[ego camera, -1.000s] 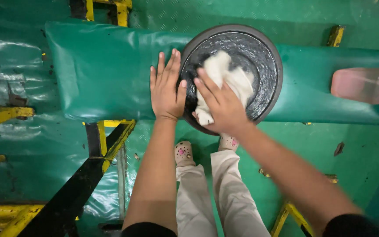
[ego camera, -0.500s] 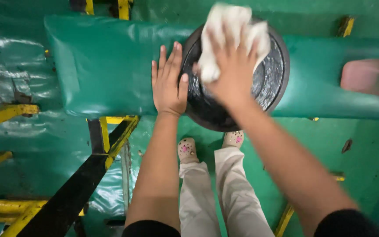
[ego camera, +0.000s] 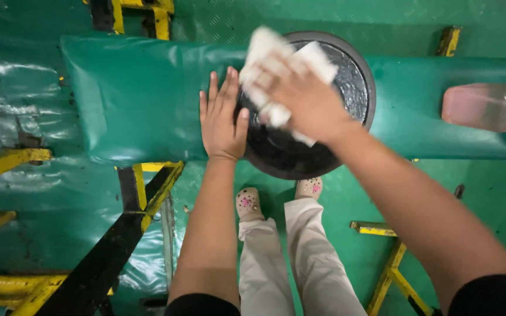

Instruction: Cleaning a weight plate with a cloth and spray, then organizing weight plates on a rack.

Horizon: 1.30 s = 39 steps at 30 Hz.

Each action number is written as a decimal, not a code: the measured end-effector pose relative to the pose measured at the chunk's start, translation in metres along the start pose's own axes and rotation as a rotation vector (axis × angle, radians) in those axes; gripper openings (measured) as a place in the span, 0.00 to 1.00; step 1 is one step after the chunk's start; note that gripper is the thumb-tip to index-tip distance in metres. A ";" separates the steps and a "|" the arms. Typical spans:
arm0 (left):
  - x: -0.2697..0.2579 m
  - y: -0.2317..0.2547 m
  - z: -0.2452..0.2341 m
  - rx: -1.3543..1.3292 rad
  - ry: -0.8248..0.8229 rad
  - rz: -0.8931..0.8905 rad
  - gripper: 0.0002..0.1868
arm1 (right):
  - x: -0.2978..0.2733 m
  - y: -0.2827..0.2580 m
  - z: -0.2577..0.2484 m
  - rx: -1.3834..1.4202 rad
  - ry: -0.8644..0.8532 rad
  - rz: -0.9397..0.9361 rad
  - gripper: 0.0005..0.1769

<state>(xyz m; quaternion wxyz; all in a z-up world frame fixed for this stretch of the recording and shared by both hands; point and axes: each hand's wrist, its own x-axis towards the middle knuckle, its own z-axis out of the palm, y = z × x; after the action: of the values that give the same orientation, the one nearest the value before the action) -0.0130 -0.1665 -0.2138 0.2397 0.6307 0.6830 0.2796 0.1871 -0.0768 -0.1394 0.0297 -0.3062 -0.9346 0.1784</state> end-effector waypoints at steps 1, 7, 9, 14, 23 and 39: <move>0.003 0.001 -0.001 -0.009 0.009 0.017 0.36 | 0.001 0.013 -0.002 0.113 0.063 0.094 0.43; 0.002 0.000 -0.001 0.003 0.016 0.020 0.36 | -0.092 0.041 0.002 0.103 0.409 0.392 0.35; 0.000 0.001 -0.003 0.007 0.007 0.008 0.36 | -0.117 0.008 0.029 0.197 0.434 0.537 0.34; -0.003 0.001 -0.005 0.015 -0.012 0.014 0.36 | -0.131 -0.070 0.081 0.152 0.531 0.742 0.35; 0.004 0.002 -0.001 0.003 -0.012 0.011 0.34 | -0.034 -0.056 0.052 0.141 0.360 0.364 0.33; 0.007 0.008 -0.009 0.019 -0.036 0.021 0.36 | 0.014 0.001 0.027 -0.057 0.434 0.627 0.36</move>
<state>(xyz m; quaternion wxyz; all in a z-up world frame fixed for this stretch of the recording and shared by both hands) -0.0138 -0.1594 -0.2018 0.2432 0.6452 0.6743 0.2642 0.1721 -0.0766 -0.1661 0.1625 -0.6087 -0.7721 0.0838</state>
